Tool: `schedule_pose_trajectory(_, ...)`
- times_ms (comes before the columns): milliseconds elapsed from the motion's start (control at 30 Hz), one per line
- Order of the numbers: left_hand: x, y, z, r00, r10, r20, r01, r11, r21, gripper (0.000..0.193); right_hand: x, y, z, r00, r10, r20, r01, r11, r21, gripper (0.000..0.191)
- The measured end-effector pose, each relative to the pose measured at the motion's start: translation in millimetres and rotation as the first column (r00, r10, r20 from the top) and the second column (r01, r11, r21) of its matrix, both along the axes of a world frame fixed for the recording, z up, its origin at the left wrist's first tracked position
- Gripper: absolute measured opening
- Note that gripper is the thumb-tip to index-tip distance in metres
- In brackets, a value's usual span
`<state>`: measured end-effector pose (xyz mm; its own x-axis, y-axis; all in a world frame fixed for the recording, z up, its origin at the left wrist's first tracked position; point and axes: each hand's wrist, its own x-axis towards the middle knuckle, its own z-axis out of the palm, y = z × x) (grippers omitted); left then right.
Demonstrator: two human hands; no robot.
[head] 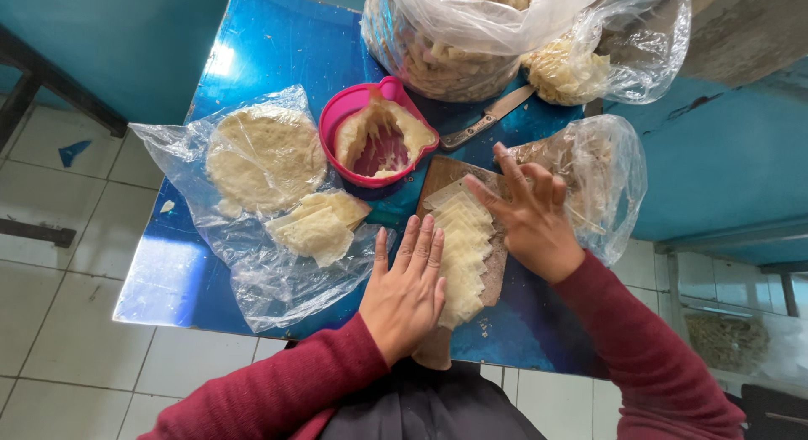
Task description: The person takes thin square wrappers one at a time, spoons filling from a pink bowl onto each wrapper, folds the wrapper over the filling by hand, and stacks the folded pieces on a wooden board. Folded pieces accumulate on the board and a plastic bag of already folded pieces sits on the table.
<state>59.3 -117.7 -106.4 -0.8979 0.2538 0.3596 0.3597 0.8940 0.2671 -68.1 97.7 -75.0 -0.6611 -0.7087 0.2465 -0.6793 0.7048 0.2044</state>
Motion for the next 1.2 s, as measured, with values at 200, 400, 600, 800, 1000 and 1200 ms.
schedule_pose_trajectory(200,-20.2,-5.5,8.5,0.998,-0.065,-0.006,0.063,0.986,-0.155,0.065,-0.4,-0.9,-3.7,0.919,0.174,0.355,-0.131,0.981,-0.143,0.095)
schedule_pose_trajectory(400,-53.1,-10.4,-8.9,0.996,-0.09,0.026,0.093,0.981,-0.167,0.065,-2.5,-3.5,-5.4,0.999,-0.012,0.042,0.013,0.999,-0.041,0.07)
schedule_pose_trajectory(600,-58.7,-22.1,-21.6,0.991,-0.137,0.006,0.136,0.983,-0.12,0.067,-4.0,-6.3,5.0,0.985,0.173,0.018,-0.174,0.983,0.058,0.081)
schedule_pose_trajectory(800,-61.9,-29.5,-24.0,0.993,-0.12,-0.015,0.118,0.986,-0.117,0.066,-32.4,-22.8,8.4,0.994,0.099,-0.046,-0.091,0.983,0.157,0.075)
schedule_pose_trajectory(1000,-64.8,-34.6,-27.8,0.995,-0.101,-0.013,0.099,0.989,-0.112,0.064,-46.5,-45.8,30.3,1.0,-0.008,-0.018,0.009,0.999,0.038,0.062)
schedule_pose_trajectory(1200,-71.9,-37.0,-33.9,0.996,-0.085,-0.006,0.084,0.992,-0.092,0.068,-63.8,-117.0,35.2,0.965,0.246,0.089,-0.237,0.966,-0.105,0.052)
